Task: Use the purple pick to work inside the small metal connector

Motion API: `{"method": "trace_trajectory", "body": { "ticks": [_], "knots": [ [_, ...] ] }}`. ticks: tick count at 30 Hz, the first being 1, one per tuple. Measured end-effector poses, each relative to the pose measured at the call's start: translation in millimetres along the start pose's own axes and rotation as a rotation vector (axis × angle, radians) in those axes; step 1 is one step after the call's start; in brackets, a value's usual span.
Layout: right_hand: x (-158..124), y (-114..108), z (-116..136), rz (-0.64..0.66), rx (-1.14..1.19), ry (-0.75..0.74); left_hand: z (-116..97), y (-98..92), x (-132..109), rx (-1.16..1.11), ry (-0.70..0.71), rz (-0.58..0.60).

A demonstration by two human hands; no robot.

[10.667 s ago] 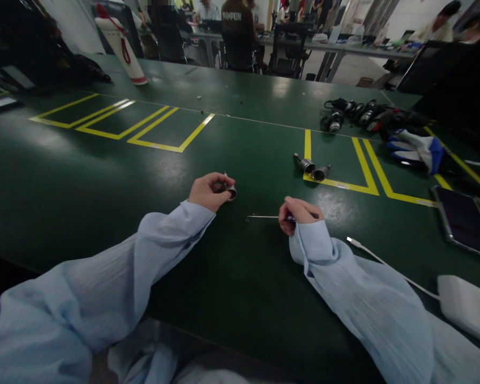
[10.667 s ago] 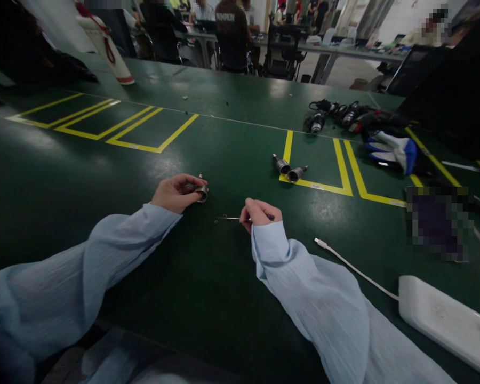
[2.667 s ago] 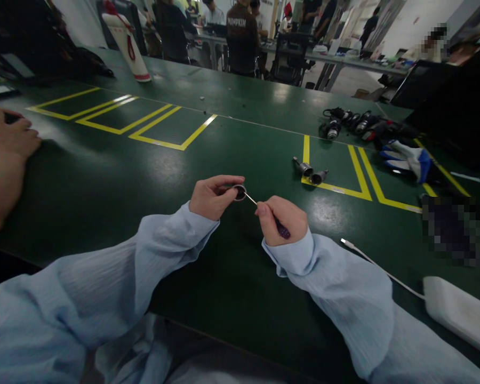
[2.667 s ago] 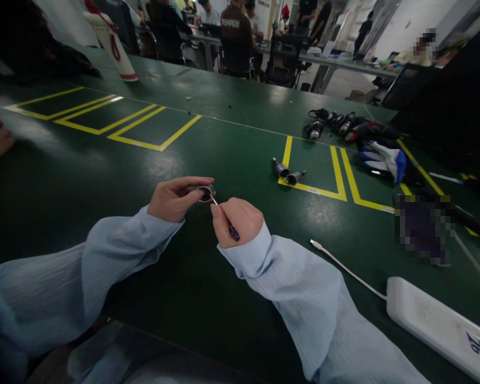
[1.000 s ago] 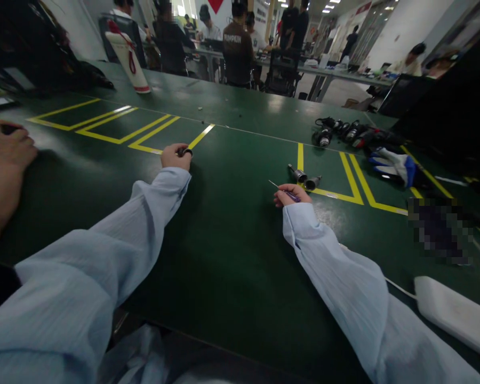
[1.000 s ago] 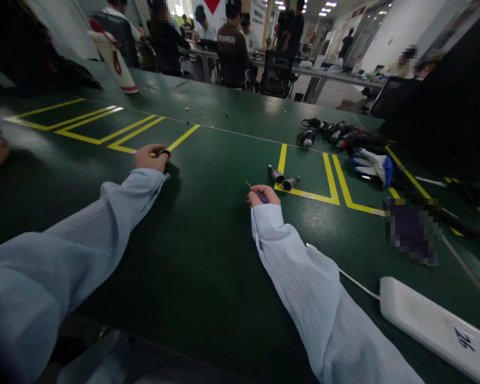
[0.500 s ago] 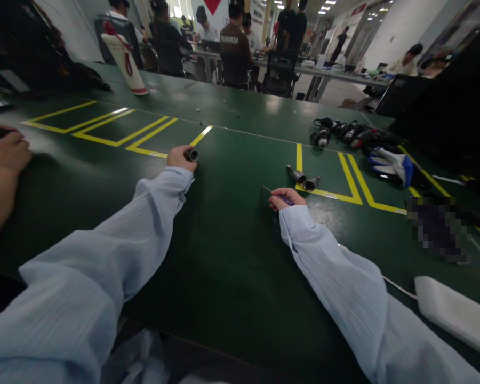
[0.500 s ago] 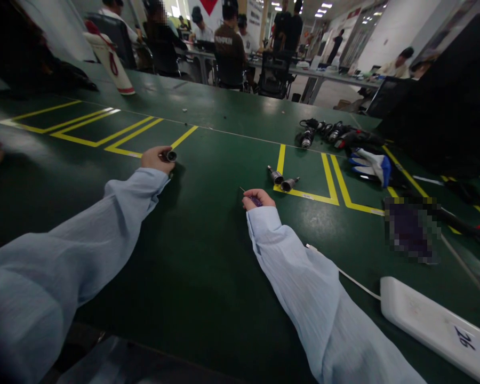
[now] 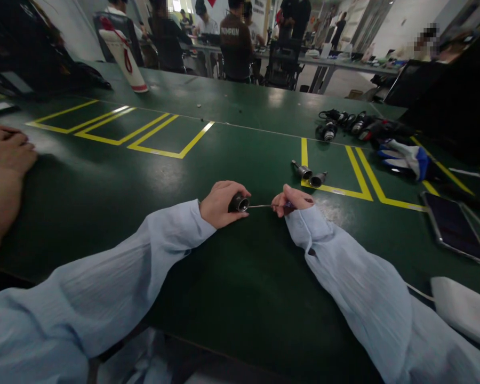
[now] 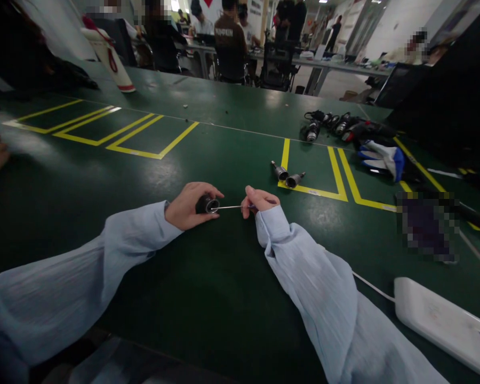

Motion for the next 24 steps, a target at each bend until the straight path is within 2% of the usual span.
{"method": "trace_trajectory", "body": {
  "ticks": [3, 8, 13, 16, 21, 24],
  "knots": [
    [-3.7, 2.4, 0.9, -0.016, -0.121, -0.007, 5.3, 4.5, 0.2, -0.078, -0.047, 0.053],
    [-11.3, 12.6, 7.0, 0.023, -0.28, -0.059, 3.1, 7.9, 2.2, -0.031, 0.025, 0.145],
    [-17.1, 21.6, 9.6, 0.051, -0.378, -0.092, 4.6, 7.9, 2.9, 0.082, -0.014, 0.14],
    [-18.6, 23.8, 8.2, 0.07, -0.33, -0.038, 4.1, 7.3, 0.9, 0.107, -0.012, 0.133],
    [-19.9, 24.7, 0.0, 0.054, -0.112, 0.148, 0.4, 3.5, -1.6, 0.069, 0.008, 0.058],
    [-19.9, 26.1, -4.3, 0.024, -0.008, 0.175, -1.3, 1.6, -0.9, 0.028, -0.02, 0.023]
  ]
}}
Point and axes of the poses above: each hand's wrist, its own x-axis towards the middle knuckle, its own y-axis out of the palm, z = x × y, the point moved 4 cm from there along x, towards the middle knuckle, and after that the axes turned 3 degrees about -x, right-handed, at the moved point
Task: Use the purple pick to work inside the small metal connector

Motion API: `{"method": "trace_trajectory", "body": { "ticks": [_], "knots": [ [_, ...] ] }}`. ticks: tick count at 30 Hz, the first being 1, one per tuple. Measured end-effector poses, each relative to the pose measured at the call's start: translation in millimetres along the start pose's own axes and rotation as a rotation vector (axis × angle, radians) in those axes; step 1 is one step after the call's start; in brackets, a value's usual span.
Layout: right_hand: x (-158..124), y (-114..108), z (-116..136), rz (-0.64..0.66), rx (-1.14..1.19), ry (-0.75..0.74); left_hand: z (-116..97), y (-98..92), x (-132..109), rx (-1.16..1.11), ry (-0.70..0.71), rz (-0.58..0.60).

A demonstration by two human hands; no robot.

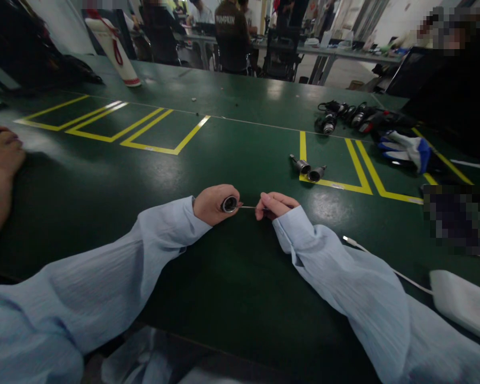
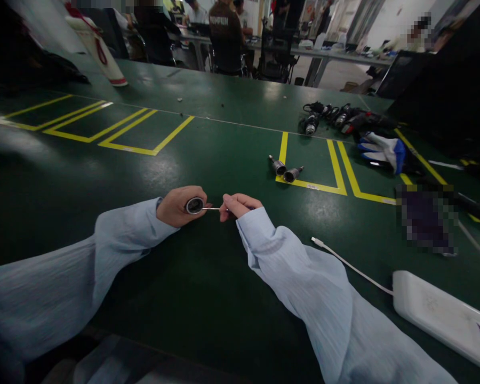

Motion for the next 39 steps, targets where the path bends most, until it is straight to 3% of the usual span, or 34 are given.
{"method": "trace_trajectory", "body": {
  "ticks": [23, 26, 32, 39],
  "knots": [
    [-1.5, -1.7, 5.5, 0.079, 0.046, 0.052, -2.9, 1.0, 1.2, -0.044, 0.03, 0.068],
    [-3.9, -3.9, 9.1, 0.038, 0.023, 0.0, -3.1, 2.4, 0.3, -0.018, 0.061, 0.078],
    [-12.2, -2.2, 17.0, -0.068, -0.24, -0.191, -0.4, 7.1, -2.1, 0.086, 0.071, 0.12],
    [-4.2, -3.5, 7.4, 0.016, -0.063, 0.009, -2.5, 3.6, -1.4, 0.023, 0.074, 0.104]
  ]
}}
Point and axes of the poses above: each hand's wrist, its own x-axis towards the middle knuckle, its own y-axis out of the palm, z = x × y, the point moved 4 cm from there along x, towards the middle knuckle, and after that the axes turned 3 degrees about -x, right-handed, at the moved point
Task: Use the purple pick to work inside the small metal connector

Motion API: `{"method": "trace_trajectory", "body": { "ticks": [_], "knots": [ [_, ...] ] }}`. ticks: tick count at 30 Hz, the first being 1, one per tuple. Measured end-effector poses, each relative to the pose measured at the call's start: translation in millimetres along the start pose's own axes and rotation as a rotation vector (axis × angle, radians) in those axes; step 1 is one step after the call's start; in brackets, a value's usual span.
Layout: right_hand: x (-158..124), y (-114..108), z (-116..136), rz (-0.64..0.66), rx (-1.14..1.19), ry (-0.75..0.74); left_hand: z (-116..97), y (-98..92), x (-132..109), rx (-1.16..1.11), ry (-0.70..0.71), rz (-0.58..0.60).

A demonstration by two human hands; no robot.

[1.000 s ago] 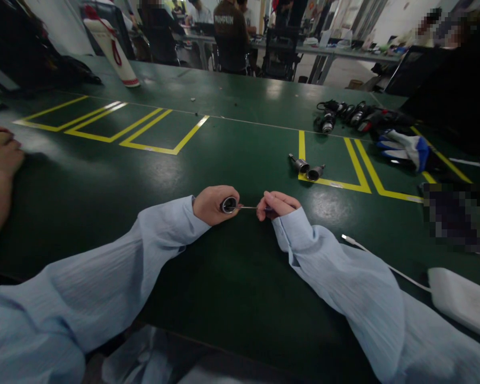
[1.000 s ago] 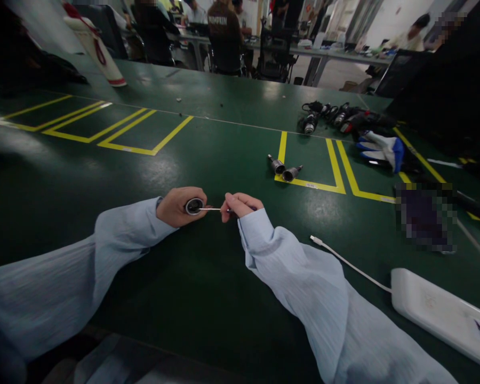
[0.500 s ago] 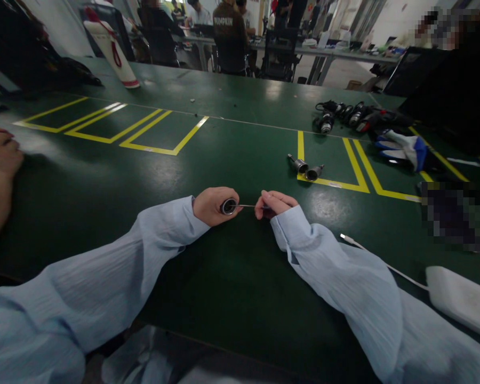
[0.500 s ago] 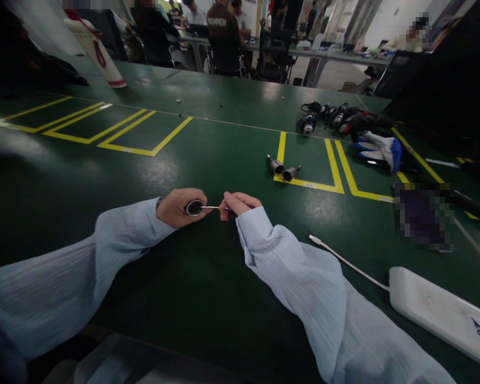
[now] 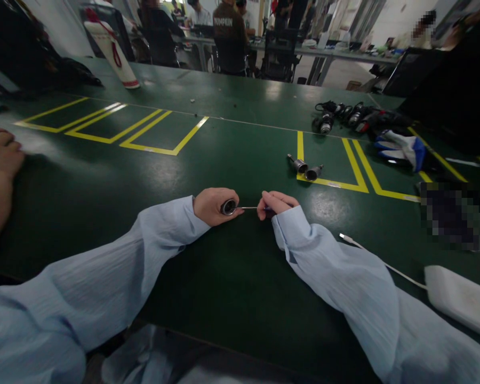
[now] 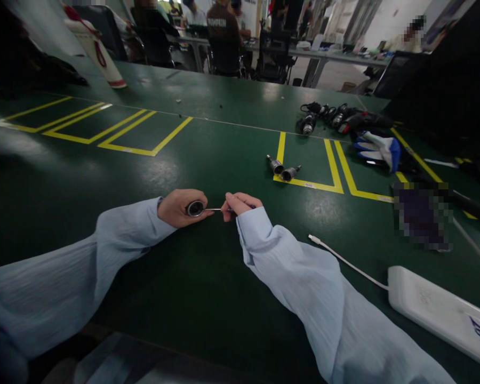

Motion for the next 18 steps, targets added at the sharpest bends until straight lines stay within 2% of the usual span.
{"method": "trace_trajectory", "body": {
  "ticks": [4, 9, 11, 13, 18],
  "knots": [
    [-0.8, -1.4, 2.7, -0.001, 0.016, -0.04, 0.4, -0.8, 0.5, -0.025, -0.017, -0.015],
    [-8.7, 2.4, 9.1, -0.098, -0.243, -0.25, 2.3, 2.0, -0.4, 0.029, -0.012, 0.001],
    [-9.5, 4.7, 9.1, -0.094, -0.291, -0.271, 2.4, 2.9, -0.9, 0.042, -0.003, 0.012],
    [-7.8, 5.1, 7.9, -0.06, -0.255, -0.231, 2.0, 3.2, -1.2, 0.04, 0.006, 0.018],
    [0.8, 0.1, 1.5, 0.003, -0.042, 0.019, 0.0, 1.6, -0.1, 0.029, 0.001, 0.016]
  ]
}}
Point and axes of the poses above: each hand's wrist, its own x-axis towards the middle knuckle, its own y-axis out of the palm, z = x × y, the point moved 4 cm from there along x, towards the middle knuckle, and after that the axes turned 3 degrees about -x, right-handed, at the moved point
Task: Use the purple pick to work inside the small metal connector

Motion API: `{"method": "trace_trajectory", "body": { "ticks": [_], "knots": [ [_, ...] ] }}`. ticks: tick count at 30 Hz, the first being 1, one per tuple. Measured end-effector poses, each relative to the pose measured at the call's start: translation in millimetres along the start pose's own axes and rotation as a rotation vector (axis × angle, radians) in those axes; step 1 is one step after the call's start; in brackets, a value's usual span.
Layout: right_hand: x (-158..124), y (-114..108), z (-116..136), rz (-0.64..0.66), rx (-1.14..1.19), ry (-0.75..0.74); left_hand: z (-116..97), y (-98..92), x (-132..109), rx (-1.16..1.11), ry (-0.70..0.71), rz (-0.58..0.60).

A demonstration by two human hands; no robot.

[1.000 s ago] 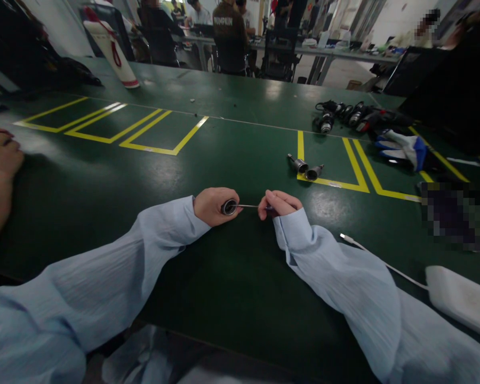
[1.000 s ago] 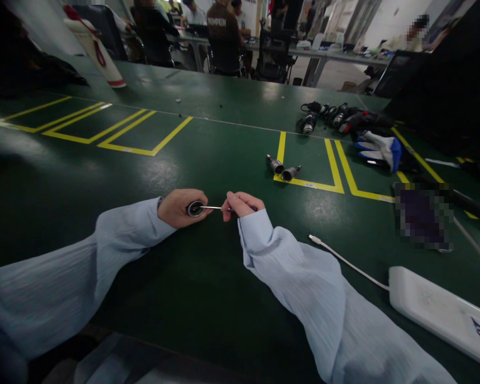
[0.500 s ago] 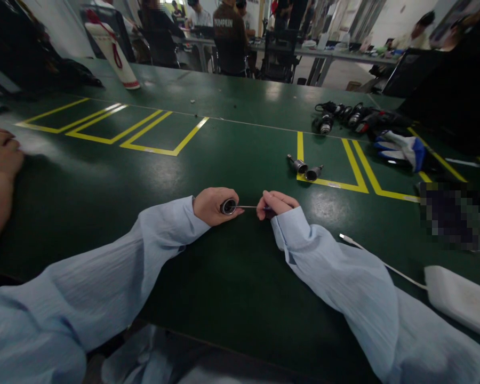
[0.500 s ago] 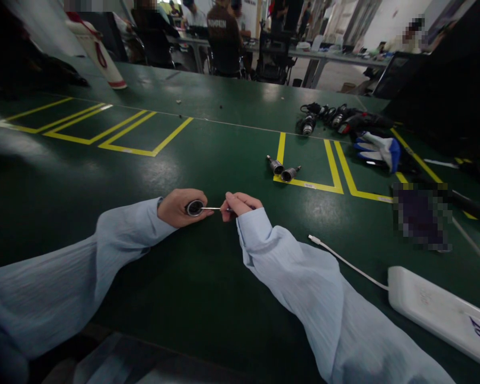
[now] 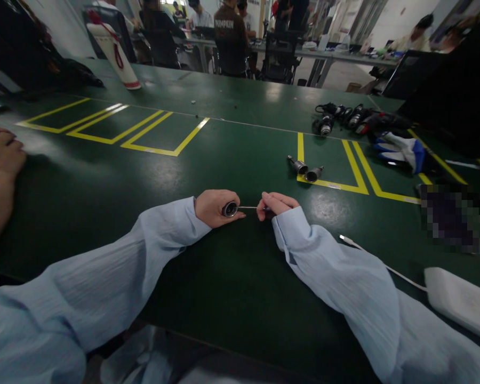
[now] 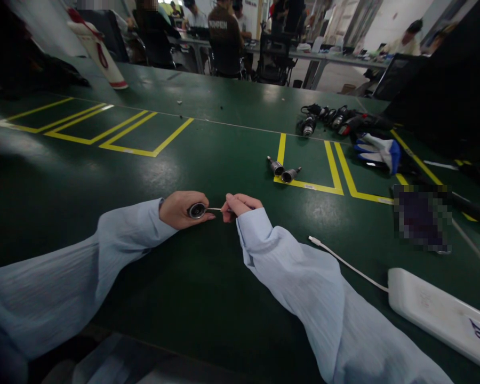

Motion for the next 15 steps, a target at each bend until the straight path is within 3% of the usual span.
{"method": "trace_trajectory", "body": {
  "ticks": [5, 11, 15],
  "knots": [
    [0.2, 0.3, -0.3, -0.009, 0.07, -0.006, -0.9, -2.1, 1.8, -0.005, -0.018, -0.017],
    [-9.5, 4.2, 7.7, -0.082, -0.2, -0.222, 0.1, 0.1, -0.2, 0.031, -0.011, -0.007],
    [-4.6, 3.1, 3.1, -0.029, -0.095, -0.112, 2.0, 0.4, -1.1, 0.025, -0.013, -0.013]
  ]
}}
Point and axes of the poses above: each hand's wrist, its own x-axis towards the middle knuckle, its own y-axis out of the palm, z = x × y, the point moved 4 cm from there along x, towards the middle knuckle, and after that the axes turned 3 degrees about -x, right-handed, at the moved point
